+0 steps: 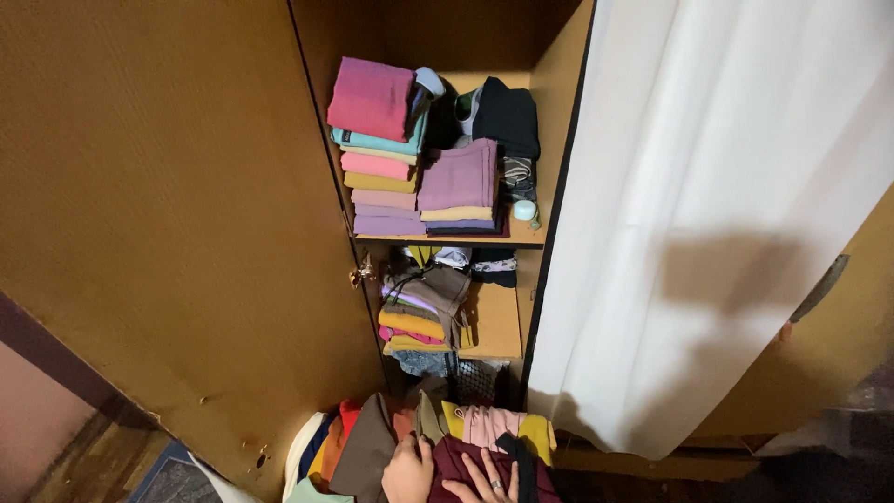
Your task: Folding a piece of fabric and placing it on a shelf in a wardrobe.
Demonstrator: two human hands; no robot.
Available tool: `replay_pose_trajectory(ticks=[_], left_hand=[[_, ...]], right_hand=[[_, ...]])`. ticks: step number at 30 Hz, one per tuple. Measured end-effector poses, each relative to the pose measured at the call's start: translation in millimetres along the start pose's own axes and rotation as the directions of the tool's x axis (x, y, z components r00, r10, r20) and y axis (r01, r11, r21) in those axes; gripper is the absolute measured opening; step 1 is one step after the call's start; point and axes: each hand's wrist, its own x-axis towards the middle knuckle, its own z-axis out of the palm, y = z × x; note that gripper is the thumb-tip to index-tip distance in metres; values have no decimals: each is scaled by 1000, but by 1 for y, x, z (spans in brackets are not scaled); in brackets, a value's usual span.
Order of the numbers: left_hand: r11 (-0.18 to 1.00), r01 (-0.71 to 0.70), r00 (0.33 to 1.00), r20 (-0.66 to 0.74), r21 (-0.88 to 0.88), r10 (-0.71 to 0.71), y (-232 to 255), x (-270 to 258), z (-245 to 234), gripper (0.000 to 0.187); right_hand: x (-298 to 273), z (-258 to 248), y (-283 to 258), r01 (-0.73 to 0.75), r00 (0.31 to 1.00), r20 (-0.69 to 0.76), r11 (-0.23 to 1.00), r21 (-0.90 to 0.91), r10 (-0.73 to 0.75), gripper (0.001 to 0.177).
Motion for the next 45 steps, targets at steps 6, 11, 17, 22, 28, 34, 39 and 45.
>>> replay_pose_trajectory(ticks=[6, 11, 17, 22, 28, 34, 39, 45], left_hand=[[999, 37, 999, -15, 32, -37, 2, 1, 7, 33], [1000, -14, 999, -30, 4, 14, 1, -1, -2, 31], [1000, -28, 999, -29, -14, 28, 5, -7, -9, 32], [998, -44, 992, -119, 48, 49, 3, -6, -1, 30], [996, -24, 1000, -5, -83, 24, 9, -14, -23, 37], [996, -25, 1000, 14, -85, 26, 14, -19, -32, 34], [997, -19, 999, 49, -71, 22, 13, -13, -32, 33], [997, -54, 998, -40, -53, 52, 8, -13, -20, 30]], right_hand=[[-7, 14, 11, 89, 994, -51, 993, -84, -93, 23], [4, -8, -2, 25, 999, -48, 1000, -16, -25, 14], [7, -24, -3, -138, 938, 338, 977, 162, 77, 55], [3, -10, 2, 43, 999, -1, 999, -13, -43, 24], [12, -34, 11, -141, 824, 567, 963, 228, -13, 61], [21, -49, 3, -189, 793, 608, 959, 211, 23, 58], [26, -45, -1, -260, 764, 634, 956, 138, 117, 63], [28, -52, 3, -221, 707, 706, 961, 166, 41, 55]])
